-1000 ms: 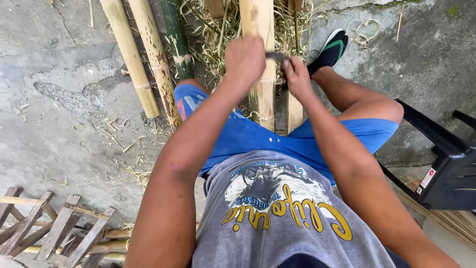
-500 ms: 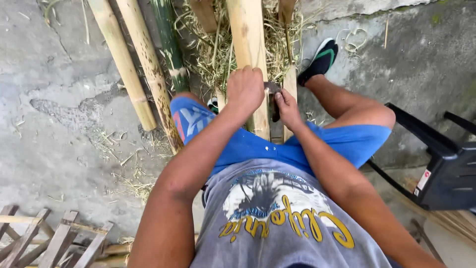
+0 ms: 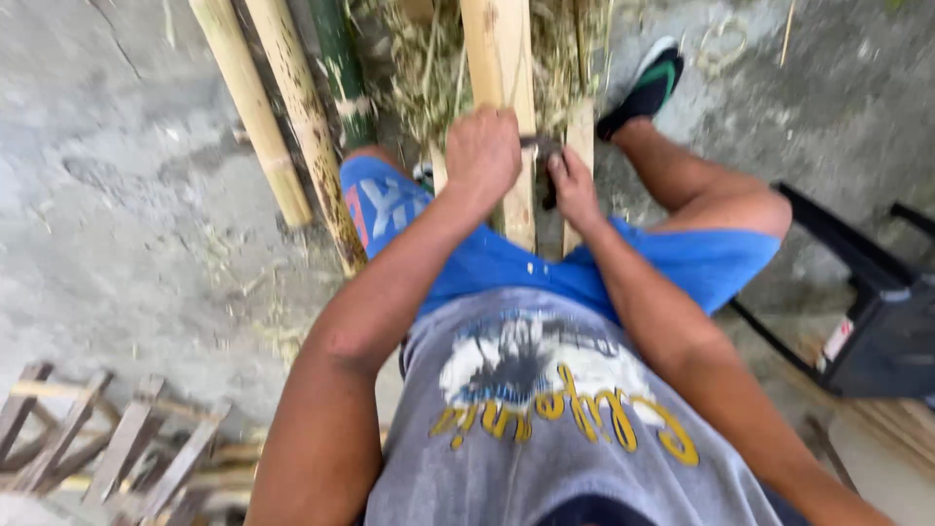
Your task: Using a billhook knife to shave the outer layer and clean sections of bamboo poles.
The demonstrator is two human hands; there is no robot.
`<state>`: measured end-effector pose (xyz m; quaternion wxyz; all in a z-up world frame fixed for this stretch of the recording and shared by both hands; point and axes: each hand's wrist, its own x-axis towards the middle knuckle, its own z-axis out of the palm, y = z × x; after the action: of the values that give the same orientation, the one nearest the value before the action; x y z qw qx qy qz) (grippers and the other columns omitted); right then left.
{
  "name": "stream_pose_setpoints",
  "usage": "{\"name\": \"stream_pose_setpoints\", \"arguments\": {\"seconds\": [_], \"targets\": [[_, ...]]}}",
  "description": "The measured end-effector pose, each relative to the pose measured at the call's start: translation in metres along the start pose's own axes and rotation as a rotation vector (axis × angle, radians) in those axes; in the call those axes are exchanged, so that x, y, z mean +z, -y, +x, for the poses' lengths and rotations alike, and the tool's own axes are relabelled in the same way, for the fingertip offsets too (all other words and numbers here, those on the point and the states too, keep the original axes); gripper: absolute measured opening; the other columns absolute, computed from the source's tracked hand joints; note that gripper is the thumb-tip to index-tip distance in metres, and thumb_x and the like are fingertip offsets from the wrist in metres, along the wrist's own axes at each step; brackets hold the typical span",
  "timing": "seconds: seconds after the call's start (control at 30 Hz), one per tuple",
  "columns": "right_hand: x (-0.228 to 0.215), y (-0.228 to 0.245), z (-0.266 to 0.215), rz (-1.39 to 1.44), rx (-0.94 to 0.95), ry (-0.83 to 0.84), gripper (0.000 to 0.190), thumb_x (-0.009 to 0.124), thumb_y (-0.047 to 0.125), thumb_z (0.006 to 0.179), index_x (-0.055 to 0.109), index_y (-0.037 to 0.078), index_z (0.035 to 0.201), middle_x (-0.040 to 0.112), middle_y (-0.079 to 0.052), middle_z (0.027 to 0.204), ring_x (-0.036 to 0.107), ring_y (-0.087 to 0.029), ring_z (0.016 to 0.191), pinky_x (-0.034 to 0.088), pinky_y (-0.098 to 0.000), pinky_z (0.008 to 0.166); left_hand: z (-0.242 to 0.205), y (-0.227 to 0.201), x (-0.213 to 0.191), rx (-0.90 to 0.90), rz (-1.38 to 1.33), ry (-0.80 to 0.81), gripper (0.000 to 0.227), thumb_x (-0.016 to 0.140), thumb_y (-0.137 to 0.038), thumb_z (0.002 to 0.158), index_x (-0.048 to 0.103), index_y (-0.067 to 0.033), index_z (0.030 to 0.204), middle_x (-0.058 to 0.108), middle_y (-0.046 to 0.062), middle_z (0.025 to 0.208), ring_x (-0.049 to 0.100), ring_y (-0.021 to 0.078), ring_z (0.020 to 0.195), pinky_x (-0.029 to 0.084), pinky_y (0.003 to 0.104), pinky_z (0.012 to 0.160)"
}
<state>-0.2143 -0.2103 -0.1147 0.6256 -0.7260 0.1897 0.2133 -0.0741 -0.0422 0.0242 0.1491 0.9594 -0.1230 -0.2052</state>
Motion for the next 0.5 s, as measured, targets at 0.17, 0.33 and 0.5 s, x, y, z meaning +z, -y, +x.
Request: {"name": "stream_pose_setpoints", "arguments": {"seconds": [0.17,0.33,0.5], "targets": [[-0.009,0.002,0.055,0.027,-0.057,0.018,0.033,0.052,0.033,0.112,0.062,0.002,0.110,0.055,-0.002,0.090,0.049,-0.011,0.087,0.045,-0.0293,0.080,0.057,0.010,0.003,0.009,0.041,0.043,0.010,0.063,-0.005,0.079,0.072,-0.0018,0.082,0.070,0.020,0.084,0.072,0.0344,0.078,0.057,0.046,0.068],[-0.007,-0.041,0.006,-0.197,-0.115,-0.038,0.029,0.052,0.029,0.114,0.058,0.000,0.113,0.054,-0.002,0.088,0.049,-0.011,0.081,0.046,-0.0285,0.077,0.005,0.002,-0.004,-0.109,-0.034,0.257,0.014,0.061,-0.009,0.086,0.073,-0.0013,0.088,0.071,0.020,0.082,0.073,0.0340,0.073,0.058,0.047,0.062],[-0.018,-0.023,-0.038,0.045,0.221,0.155,0.027,0.054,0.031,0.108,0.061,0.005,0.106,0.050,0.000,0.075,0.044,-0.011,0.068,0.040,-0.0294,0.060,-0.050,-0.004,0.021,-0.086,-0.069,0.322,0.014,0.062,-0.009,0.085,0.072,-0.0013,0.090,0.073,0.022,0.089,0.073,0.0370,0.082,0.058,0.049,0.075]]}}
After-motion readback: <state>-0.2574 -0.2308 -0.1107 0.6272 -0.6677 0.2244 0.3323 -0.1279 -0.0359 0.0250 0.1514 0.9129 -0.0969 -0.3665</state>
